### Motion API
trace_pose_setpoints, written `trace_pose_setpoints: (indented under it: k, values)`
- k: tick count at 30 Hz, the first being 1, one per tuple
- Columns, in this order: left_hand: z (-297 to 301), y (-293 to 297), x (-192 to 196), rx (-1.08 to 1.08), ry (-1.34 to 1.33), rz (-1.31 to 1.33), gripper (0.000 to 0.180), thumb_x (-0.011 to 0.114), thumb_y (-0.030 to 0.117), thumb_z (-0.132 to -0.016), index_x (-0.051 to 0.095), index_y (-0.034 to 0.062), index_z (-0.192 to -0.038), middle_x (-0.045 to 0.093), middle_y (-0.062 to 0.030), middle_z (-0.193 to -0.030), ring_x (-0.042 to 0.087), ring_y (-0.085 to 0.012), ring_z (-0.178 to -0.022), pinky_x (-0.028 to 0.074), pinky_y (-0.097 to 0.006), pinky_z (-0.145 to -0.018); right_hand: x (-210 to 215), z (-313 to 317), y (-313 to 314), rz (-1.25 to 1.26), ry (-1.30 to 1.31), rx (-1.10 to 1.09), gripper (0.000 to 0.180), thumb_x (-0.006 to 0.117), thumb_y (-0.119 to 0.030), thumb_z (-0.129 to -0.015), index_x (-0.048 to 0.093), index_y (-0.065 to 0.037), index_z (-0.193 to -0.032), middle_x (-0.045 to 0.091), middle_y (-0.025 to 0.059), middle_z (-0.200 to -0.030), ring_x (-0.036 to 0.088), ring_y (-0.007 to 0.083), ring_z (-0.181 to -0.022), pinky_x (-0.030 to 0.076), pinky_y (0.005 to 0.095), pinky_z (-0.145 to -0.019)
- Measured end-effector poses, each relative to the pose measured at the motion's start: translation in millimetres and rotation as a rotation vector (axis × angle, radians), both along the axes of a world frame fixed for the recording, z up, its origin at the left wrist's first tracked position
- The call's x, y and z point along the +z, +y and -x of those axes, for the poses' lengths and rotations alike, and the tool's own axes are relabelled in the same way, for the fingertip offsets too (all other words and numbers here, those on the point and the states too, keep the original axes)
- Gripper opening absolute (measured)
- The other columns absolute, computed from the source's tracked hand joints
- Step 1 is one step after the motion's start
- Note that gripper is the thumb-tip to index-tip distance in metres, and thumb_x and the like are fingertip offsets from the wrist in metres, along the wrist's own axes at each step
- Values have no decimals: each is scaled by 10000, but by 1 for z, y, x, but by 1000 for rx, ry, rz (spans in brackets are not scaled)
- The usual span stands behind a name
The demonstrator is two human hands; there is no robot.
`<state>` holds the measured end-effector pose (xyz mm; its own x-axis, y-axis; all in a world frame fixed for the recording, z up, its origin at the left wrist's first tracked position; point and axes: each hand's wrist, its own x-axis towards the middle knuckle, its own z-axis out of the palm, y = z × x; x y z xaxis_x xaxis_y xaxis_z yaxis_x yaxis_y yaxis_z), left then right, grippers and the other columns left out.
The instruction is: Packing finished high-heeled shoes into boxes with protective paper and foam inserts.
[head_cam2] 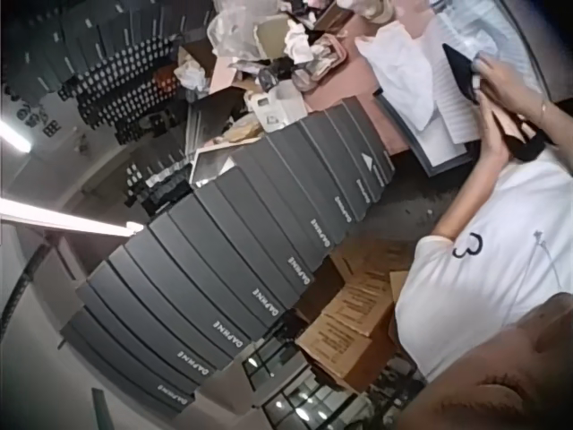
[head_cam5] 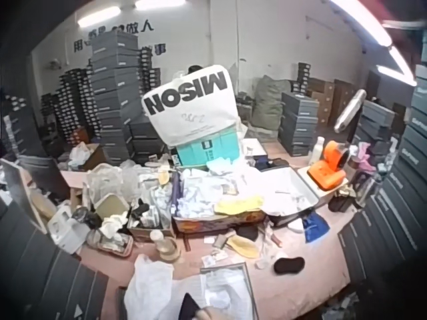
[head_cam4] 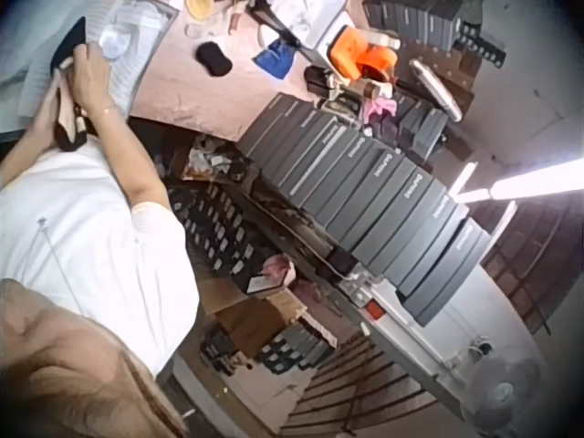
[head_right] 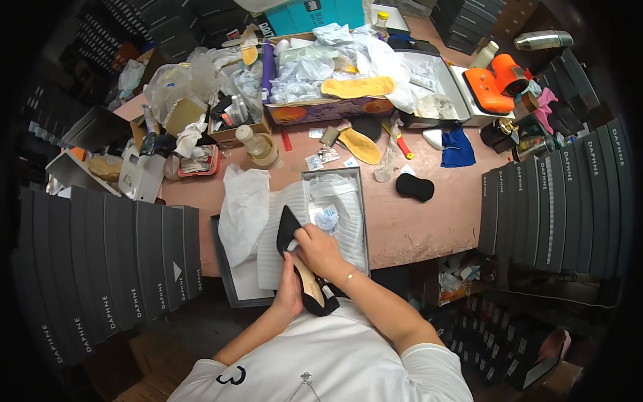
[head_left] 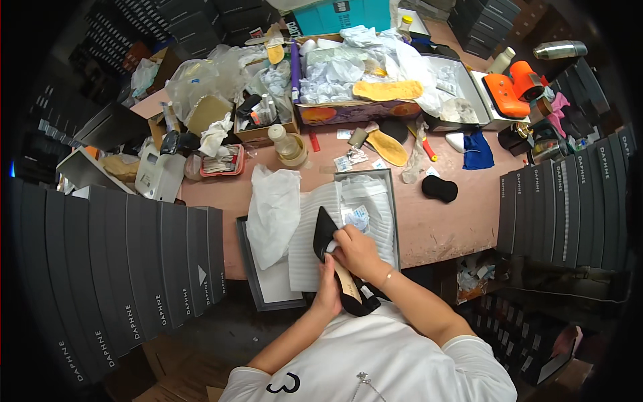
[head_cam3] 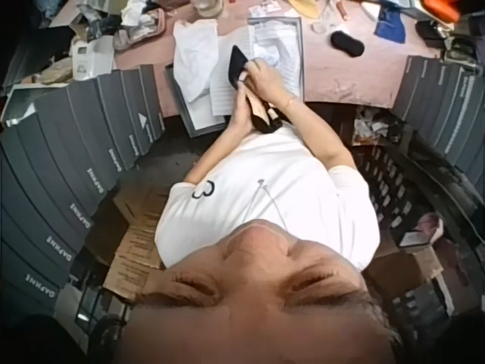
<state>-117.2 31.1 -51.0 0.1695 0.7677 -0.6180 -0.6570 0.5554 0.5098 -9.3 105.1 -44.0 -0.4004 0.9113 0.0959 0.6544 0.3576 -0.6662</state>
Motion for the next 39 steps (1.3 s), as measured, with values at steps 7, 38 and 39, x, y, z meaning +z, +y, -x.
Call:
trace_pose_setpoints:
  k: [7, 38, 39]
  values:
    - [14, -11, -4, 167, -91, 83, 587, 392, 538, -967, 301, 119, -1367, 433, -102, -1328, 450, -237, -1213, 393, -376, -996, 4, 17, 0, -128, 28, 27, 464, 637, -142, -758, 520, -57, -1199, 521, 174, -1157, 519, 337, -1069, 430, 428, -864]
    - [-11, -13, 5, 98, 78, 92, 566, 283, 570, -977, 437, 91, -1234, 566, -73, -1005, 580, -199, -906, 502, -347, -782, 8, 21, 14, 87, 72, 30, 817, 678, -25, -627, 359, -57, -1379, 398, 206, -1362, 416, 371, -1242, 317, 466, -1041]
    - [-3, -14, 3, 71, -22, 83, 563, 286, 578, -972, 463, 93, -1199, 573, -70, -939, 589, -202, -836, 513, -349, -733, 11, 19, 15, 171, 112, 104, 813, 677, -30, -641, 356, -55, -1387, 396, 216, -1370, 420, 362, -1250, 330, 462, -1040]
